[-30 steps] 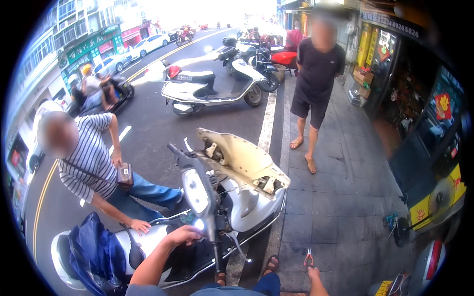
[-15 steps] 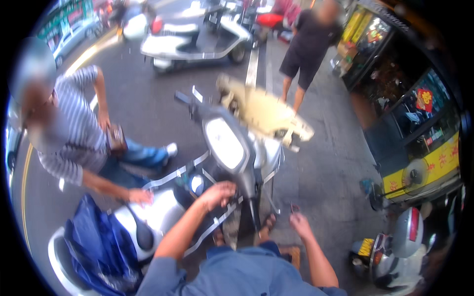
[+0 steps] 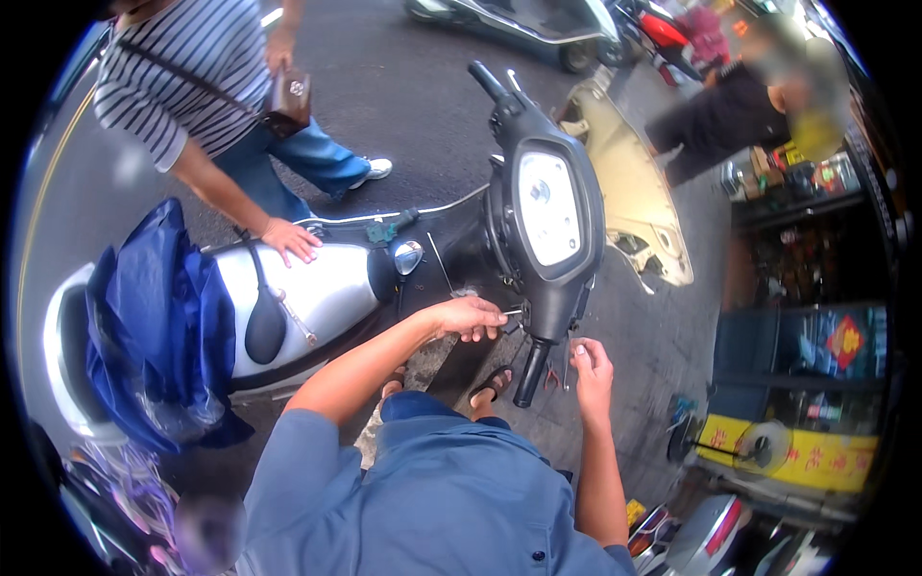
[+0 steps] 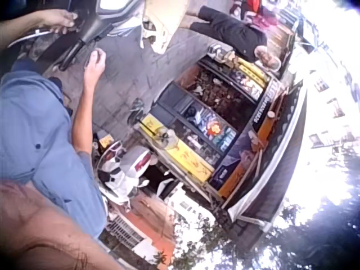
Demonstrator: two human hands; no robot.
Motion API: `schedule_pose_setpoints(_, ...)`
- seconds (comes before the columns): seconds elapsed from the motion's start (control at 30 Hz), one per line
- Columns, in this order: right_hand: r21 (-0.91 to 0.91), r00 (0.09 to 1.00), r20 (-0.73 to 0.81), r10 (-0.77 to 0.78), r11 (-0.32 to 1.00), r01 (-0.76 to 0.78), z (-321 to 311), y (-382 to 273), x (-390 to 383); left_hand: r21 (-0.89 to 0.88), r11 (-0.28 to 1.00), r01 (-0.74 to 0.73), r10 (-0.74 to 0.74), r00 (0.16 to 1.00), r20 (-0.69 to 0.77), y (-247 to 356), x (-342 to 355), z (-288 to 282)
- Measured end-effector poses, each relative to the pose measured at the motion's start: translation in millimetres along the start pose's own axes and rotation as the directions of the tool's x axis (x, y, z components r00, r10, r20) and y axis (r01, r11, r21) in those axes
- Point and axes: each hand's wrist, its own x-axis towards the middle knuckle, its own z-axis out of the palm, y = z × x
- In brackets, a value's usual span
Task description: The person repairs a white scooter parked on a city sidewalk. They remove the front fairing, adjust the handlebars and dashboard, and use a power drill to secure screws on the front panel and handlebar area. A second person stands nearby observing the process.
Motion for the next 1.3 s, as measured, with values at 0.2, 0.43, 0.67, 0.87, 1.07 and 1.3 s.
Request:
schedule_pose_setpoints(0.2,0.114,1.0,0.002,0.026,0.993,-0.026,7,10,19,0.051,0.988,-0.145,0.15,0.983,-0.104,7,-6,2)
schedule_pose_setpoints(0.43,0.102,0.998,0.051,-0.041,0.994,0.035,30,23,12,-0.095,0.946,-0.309,0.269,0.915,-0.3,-15,11,29)
schedule_pose_setpoints(0.67,0.079,0.994,0.081,-0.078,0.994,0.072,29,30,14,-0.102,0.907,-0.409,0.321,0.828,-0.46,-23,9,46)
schedule_pose_setpoints(0.87,0.019,0.995,0.06,-0.081,0.997,0.08,33,28,9,0.152,0.87,-0.469,0.456,0.646,-0.613,-27,12,59)
schedule_pose_setpoints(1.07,0.032,0.995,-0.008,-0.103,0.994,0.103,29,27,11,0.323,0.866,-0.382,0.5,0.64,-0.584,-1,8,60)
schedule_pose_setpoints(1.3,0.179,0.993,0.006,-0.116,0.977,0.113,43,38,20,-0.157,0.92,-0.36,0.275,0.876,-0.397,-13,6,45)
